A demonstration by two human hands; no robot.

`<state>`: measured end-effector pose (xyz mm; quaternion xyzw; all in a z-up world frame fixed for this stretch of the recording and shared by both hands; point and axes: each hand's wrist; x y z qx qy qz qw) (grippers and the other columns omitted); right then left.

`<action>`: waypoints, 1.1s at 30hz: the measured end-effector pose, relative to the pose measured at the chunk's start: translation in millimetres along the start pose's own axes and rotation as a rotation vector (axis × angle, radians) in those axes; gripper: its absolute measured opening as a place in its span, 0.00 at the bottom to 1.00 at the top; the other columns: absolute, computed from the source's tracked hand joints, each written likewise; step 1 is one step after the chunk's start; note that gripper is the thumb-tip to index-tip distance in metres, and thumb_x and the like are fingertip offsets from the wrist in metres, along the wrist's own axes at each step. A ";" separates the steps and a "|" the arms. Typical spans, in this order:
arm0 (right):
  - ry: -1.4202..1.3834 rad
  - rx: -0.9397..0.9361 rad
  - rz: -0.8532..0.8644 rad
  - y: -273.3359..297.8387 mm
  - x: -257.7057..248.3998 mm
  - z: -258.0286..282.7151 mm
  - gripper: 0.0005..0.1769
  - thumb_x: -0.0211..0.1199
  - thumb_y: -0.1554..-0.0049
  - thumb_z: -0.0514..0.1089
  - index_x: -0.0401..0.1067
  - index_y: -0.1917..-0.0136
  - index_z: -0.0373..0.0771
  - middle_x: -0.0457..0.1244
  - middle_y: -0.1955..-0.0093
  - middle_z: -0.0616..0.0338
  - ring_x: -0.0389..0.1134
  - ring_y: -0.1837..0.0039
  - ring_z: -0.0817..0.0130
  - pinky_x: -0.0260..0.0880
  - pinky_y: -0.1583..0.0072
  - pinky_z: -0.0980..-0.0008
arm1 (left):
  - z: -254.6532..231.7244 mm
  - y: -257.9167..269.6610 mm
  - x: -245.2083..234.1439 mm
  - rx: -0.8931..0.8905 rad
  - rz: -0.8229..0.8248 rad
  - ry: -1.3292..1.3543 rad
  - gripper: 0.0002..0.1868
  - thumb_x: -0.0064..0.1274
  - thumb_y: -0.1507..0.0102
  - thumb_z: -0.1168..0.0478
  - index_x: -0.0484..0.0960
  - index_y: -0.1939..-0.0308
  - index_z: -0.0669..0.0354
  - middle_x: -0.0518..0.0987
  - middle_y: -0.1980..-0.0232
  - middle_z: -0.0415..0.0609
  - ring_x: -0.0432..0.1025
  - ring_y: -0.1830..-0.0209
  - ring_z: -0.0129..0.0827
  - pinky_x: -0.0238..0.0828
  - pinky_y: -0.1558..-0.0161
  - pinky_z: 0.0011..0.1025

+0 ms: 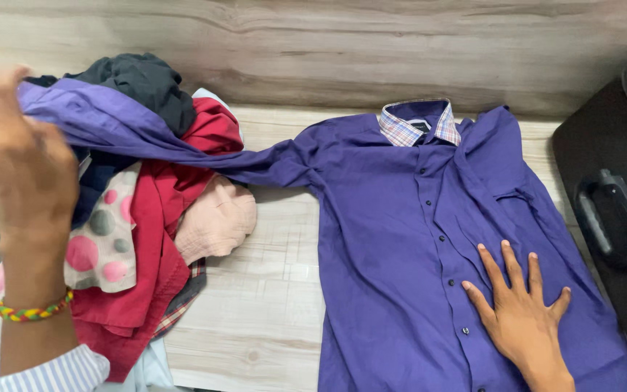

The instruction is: The person buttons a blue shirt, folds its sleeves and body, and places it into a suitcase before beginning to pick up and fold a pair of black shorts.

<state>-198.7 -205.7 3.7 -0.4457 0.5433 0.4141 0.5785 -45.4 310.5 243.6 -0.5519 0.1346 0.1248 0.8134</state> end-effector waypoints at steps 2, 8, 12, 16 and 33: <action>0.030 -0.010 0.011 -3.5 -20.3 10.0 0.46 0.50 0.48 0.73 0.49 0.19 0.67 0.41 0.18 0.62 0.34 0.19 0.43 0.38 0.36 0.16 | -10.4 11.6 12.2 0.050 0.137 0.283 0.17 0.55 0.37 0.72 0.79 0.43 0.61 0.78 0.43 0.59 0.71 0.41 0.50 0.70 0.40 0.41; -0.169 -0.502 -0.139 -42.5 -96.7 88.7 0.36 0.57 0.43 0.57 0.59 0.25 0.44 0.55 0.25 0.51 0.51 0.22 0.43 0.57 0.32 0.42 | -84.5 42.0 111.6 0.070 0.598 0.954 0.26 0.54 0.32 0.47 0.80 0.45 0.69 0.79 0.46 0.61 0.72 0.44 0.55 0.69 0.45 0.46; -0.622 -0.733 -0.121 -126.0 -93.7 163.3 0.26 0.55 0.36 0.43 0.62 0.26 0.38 0.60 0.27 0.45 0.60 0.26 0.48 0.60 0.29 0.56 | -144.2 36.6 180.5 -0.006 1.133 0.560 0.34 0.55 0.35 0.33 0.84 0.56 0.66 0.81 0.54 0.63 0.76 0.51 0.57 0.72 0.50 0.50; -0.958 -0.562 0.060 -211.5 -60.7 225.1 0.27 0.51 0.40 0.34 0.63 0.27 0.40 0.61 0.26 0.52 0.71 0.42 0.52 0.72 0.38 0.62 | -162.3 49.8 202.1 -0.070 0.914 0.636 0.16 0.58 0.39 0.51 0.85 0.57 0.59 0.82 0.55 0.59 0.77 0.55 0.59 0.72 0.56 0.54; -0.734 -0.644 -0.060 -282.2 -58.2 230.4 0.20 0.60 0.54 0.28 0.78 0.49 0.36 0.65 0.56 0.50 0.67 0.53 0.56 0.66 0.50 0.59 | -145.5 17.9 151.0 -0.303 0.753 0.933 0.21 0.58 0.36 0.45 0.80 0.52 0.59 0.82 0.64 0.60 0.77 0.61 0.56 0.70 0.60 0.50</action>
Point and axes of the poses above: each hand's wrist, its own y-axis away from the middle knuckle, its own x-axis out of the palm, z = x × y
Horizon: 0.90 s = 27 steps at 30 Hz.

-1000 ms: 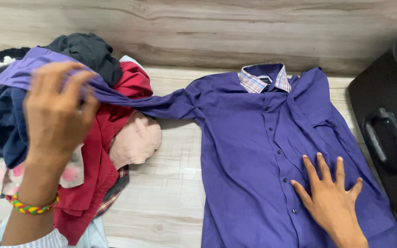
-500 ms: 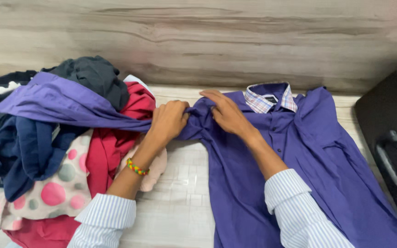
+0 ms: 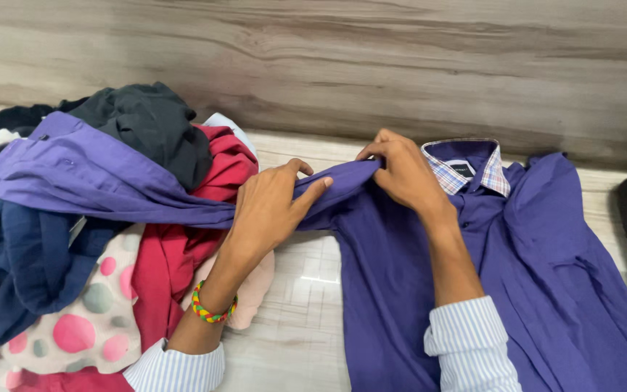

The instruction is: The person buttons a blue shirt, folds its sleeves and body, and places it into a suitcase before beginning to pick up and fold a pair of black shorts.

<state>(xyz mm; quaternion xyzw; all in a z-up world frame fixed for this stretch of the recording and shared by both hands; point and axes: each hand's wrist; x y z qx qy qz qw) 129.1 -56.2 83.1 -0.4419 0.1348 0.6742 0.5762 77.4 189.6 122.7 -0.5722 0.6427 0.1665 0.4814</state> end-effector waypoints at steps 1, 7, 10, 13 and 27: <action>0.017 -0.014 -0.029 -2.8 -7.6 6.3 0.19 0.60 0.55 0.27 0.78 0.51 0.35 0.65 0.56 0.50 0.67 0.54 0.57 0.66 0.50 0.60 | 1.5 -0.1 -5.1 0.119 -0.136 0.031 0.18 0.57 0.34 0.48 0.83 0.56 0.60 0.82 0.63 0.59 0.77 0.62 0.56 0.70 0.60 0.49; 0.004 -0.015 -0.217 -0.1 -27.1 29.5 0.12 0.62 0.55 0.27 0.74 0.56 0.32 0.65 0.58 0.51 0.65 0.58 0.56 0.64 0.56 0.60 | -16.4 16.1 -60.3 -0.055 0.144 0.037 0.16 0.60 0.42 0.48 0.88 0.62 0.56 0.81 0.72 0.56 0.76 0.72 0.49 0.68 0.67 0.44; 0.059 -0.016 -0.317 1.3 -23.2 26.5 0.13 0.62 0.55 0.26 0.74 0.54 0.31 0.65 0.58 0.49 0.64 0.59 0.53 0.63 0.55 0.59 | -27.0 28.5 -86.8 -0.142 0.134 -0.092 0.16 0.61 0.42 0.47 0.88 0.63 0.54 0.81 0.75 0.52 0.75 0.74 0.46 0.67 0.70 0.43; 0.069 0.119 -0.345 1.1 -15.2 19.1 0.13 0.61 0.54 0.26 0.75 0.54 0.32 0.66 0.57 0.50 0.65 0.60 0.52 0.64 0.56 0.57 | -29.6 44.3 -110.7 -0.006 -0.059 -0.187 0.16 0.63 0.45 0.48 0.88 0.64 0.55 0.82 0.71 0.50 0.75 0.74 0.47 0.65 0.74 0.43; -0.731 -0.142 0.215 23.1 -51.0 115.3 0.45 0.76 0.57 0.35 0.65 0.27 0.42 0.61 0.29 0.62 0.63 0.57 0.81 0.70 0.54 0.78 | -44.5 43.5 -84.5 0.316 -0.358 -0.157 0.07 0.61 0.35 0.57 0.83 0.57 0.54 0.78 0.71 0.46 0.74 0.76 0.41 0.63 0.75 0.38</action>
Point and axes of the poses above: each hand's wrist, its own y-axis away from the middle knuckle, its own x-axis out of the palm, z = x × y
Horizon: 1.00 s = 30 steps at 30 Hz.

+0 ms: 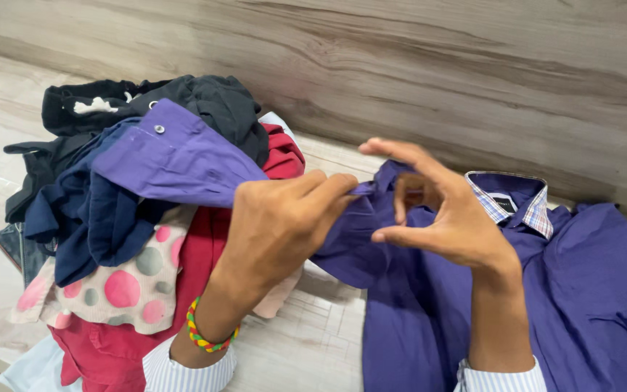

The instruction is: The person buttons a blue shirt, folds its sleeves and body, and places it into a suitcase before beginning to pick up and fold a pair of black shorts.

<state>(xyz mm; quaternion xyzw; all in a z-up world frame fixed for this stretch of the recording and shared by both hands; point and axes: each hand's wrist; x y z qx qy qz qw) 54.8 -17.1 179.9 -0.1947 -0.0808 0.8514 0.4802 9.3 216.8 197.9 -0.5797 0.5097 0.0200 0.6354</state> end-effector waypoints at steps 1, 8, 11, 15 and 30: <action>-0.111 -0.030 0.085 1.6 4.7 -0.1 0.43 0.76 0.55 0.36 0.64 0.27 0.42 0.63 0.31 0.62 0.64 0.56 0.83 0.70 0.53 0.80 | -3.9 0.7 1.7 0.027 0.036 0.005 0.07 0.62 0.36 0.57 0.84 0.57 0.54 0.78 0.73 0.46 0.73 0.78 0.41 0.63 0.77 0.39; 0.071 0.060 -0.241 8.2 -11.1 -10.5 0.06 0.67 0.43 0.29 0.79 0.51 0.31 0.69 0.59 0.61 0.64 0.61 0.80 0.63 0.60 0.80 | 0.3 0.9 -10.2 -0.090 0.174 0.141 0.13 0.63 0.38 0.52 0.82 0.59 0.55 0.81 0.69 0.48 0.76 0.72 0.44 0.67 0.72 0.38; 0.127 0.022 -0.452 15.5 -19.1 -3.2 0.06 0.65 0.40 0.29 0.79 0.49 0.30 0.68 0.60 0.60 0.63 0.62 0.80 0.62 0.61 0.81 | 6.3 0.1 -24.9 -0.180 0.202 0.119 0.10 0.63 0.41 0.55 0.84 0.60 0.54 0.82 0.68 0.47 0.76 0.72 0.44 0.68 0.71 0.40; 0.186 -0.047 -0.613 14.3 -27.9 -3.1 0.06 0.64 0.37 0.28 0.78 0.47 0.29 0.67 0.60 0.59 0.63 0.63 0.80 0.62 0.61 0.80 | 10.7 2.0 -46.8 -0.274 0.218 0.023 0.11 0.63 0.46 0.57 0.86 0.61 0.52 0.83 0.68 0.47 0.76 0.72 0.44 0.67 0.72 0.41; 0.448 0.112 -0.566 0.7 -34.9 -22.3 0.18 0.63 0.41 0.32 0.71 0.37 0.32 0.65 0.41 0.54 0.73 0.50 0.70 0.74 0.56 0.72 | 29.1 -6.2 -47.4 -0.540 -0.042 0.567 0.18 0.68 0.43 0.67 0.81 0.51 0.63 0.86 0.63 0.44 0.78 0.64 0.19 0.75 0.61 0.19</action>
Point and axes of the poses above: each hand's wrist, its own y-axis away from the middle knuckle, its own x-axis out of the palm, z = x × y
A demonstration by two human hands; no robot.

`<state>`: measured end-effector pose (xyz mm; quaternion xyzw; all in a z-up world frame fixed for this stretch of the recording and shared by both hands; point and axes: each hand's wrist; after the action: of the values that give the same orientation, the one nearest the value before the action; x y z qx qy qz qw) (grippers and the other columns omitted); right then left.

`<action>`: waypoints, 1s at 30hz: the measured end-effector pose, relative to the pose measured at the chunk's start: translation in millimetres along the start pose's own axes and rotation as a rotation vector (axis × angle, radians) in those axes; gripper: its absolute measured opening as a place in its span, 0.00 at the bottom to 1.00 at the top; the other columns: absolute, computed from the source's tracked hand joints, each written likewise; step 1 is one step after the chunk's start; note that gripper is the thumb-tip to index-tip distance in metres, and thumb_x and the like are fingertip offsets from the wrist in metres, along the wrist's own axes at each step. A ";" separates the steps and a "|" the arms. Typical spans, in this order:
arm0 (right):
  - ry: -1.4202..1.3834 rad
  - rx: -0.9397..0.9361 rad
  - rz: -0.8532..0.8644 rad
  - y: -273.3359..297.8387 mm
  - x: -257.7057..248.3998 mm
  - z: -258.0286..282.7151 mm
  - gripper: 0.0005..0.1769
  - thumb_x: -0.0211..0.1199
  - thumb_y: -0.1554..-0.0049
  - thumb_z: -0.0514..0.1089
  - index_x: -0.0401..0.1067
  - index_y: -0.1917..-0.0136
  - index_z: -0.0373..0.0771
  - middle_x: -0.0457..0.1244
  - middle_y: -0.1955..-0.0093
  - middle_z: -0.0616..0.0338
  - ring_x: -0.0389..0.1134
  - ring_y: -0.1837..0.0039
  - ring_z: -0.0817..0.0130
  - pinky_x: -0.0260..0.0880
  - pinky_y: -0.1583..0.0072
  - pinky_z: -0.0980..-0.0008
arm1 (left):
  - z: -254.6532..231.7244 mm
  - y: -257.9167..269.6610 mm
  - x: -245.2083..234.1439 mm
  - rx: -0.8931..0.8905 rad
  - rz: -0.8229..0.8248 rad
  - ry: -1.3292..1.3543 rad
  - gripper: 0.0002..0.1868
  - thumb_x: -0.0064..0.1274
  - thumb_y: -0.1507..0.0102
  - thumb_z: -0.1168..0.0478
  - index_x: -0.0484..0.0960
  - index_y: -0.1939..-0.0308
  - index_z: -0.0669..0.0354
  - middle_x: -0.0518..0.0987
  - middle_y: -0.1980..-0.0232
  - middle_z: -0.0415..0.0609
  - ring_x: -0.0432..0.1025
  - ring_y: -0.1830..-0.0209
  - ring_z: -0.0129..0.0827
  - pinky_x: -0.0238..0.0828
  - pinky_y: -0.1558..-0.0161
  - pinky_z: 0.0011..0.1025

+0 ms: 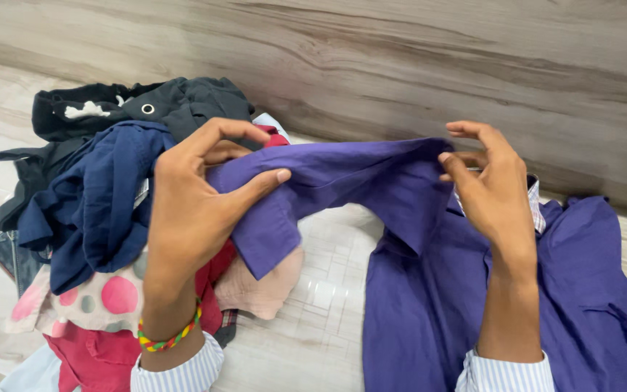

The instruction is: The person buttons a blue shirt, folds its sleeves and body, and places it into a suitcase before beginning to pick up and fold a pair of black shorts.

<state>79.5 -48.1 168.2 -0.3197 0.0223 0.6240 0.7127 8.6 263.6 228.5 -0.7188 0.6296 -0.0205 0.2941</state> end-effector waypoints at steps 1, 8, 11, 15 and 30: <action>0.104 -0.026 0.041 3.6 0.1 12.3 0.24 0.65 0.44 0.32 0.69 0.34 0.33 0.63 0.35 0.52 0.74 0.46 0.67 0.73 0.55 0.70 | 3.1 -1.8 4.0 0.012 -0.004 0.076 0.20 0.67 0.42 0.68 0.79 0.48 0.64 0.86 0.62 0.45 0.78 0.63 0.18 0.74 0.60 0.18; -0.188 -0.415 0.527 46.2 6.2 92.5 0.52 0.79 0.61 0.42 0.58 0.27 0.36 0.57 0.30 0.47 0.64 0.32 0.57 0.70 0.40 0.67 | 19.5 -2.9 43.7 -0.096 0.191 0.599 0.24 0.58 0.34 0.66 0.70 0.35 0.64 0.83 0.51 0.49 0.77 0.52 0.23 0.77 0.51 0.23; 0.003 -0.508 0.335 50.7 19.3 92.1 0.39 0.73 0.55 0.39 0.66 0.31 0.33 0.61 0.34 0.46 0.66 0.34 0.57 0.69 0.37 0.67 | 17.6 -1.9 48.1 -0.227 0.335 0.914 0.24 0.54 0.33 0.59 0.70 0.35 0.64 0.81 0.46 0.49 0.78 0.49 0.27 0.81 0.48 0.27; -0.296 -0.175 0.142 44.5 16.0 71.5 0.15 0.64 0.39 0.32 0.73 0.38 0.32 0.69 0.43 0.59 0.70 0.41 0.74 0.71 0.38 0.76 | 12.3 4.2 48.3 -0.038 0.366 0.732 0.24 0.58 0.34 0.59 0.75 0.36 0.62 0.76 0.41 0.48 0.75 0.46 0.28 0.81 0.48 0.28; -0.574 0.046 0.156 44.5 11.5 59.4 0.15 0.65 0.38 0.34 0.73 0.38 0.29 0.67 0.50 0.63 0.66 0.47 0.81 0.67 0.45 0.81 | 10.8 7.4 67.3 0.005 0.039 0.485 0.13 0.59 0.35 0.62 0.75 0.50 0.62 0.79 0.51 0.48 0.73 0.62 0.24 0.70 0.59 0.24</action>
<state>20.1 -8.6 191.4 -0.1113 -0.1413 0.7412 0.6467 20.1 206.0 193.3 -0.6798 0.6955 -0.1883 0.1365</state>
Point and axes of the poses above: each hand's wrist, its own y-axis away from the middle knuckle, its own x-axis out of the palm, z = x × y
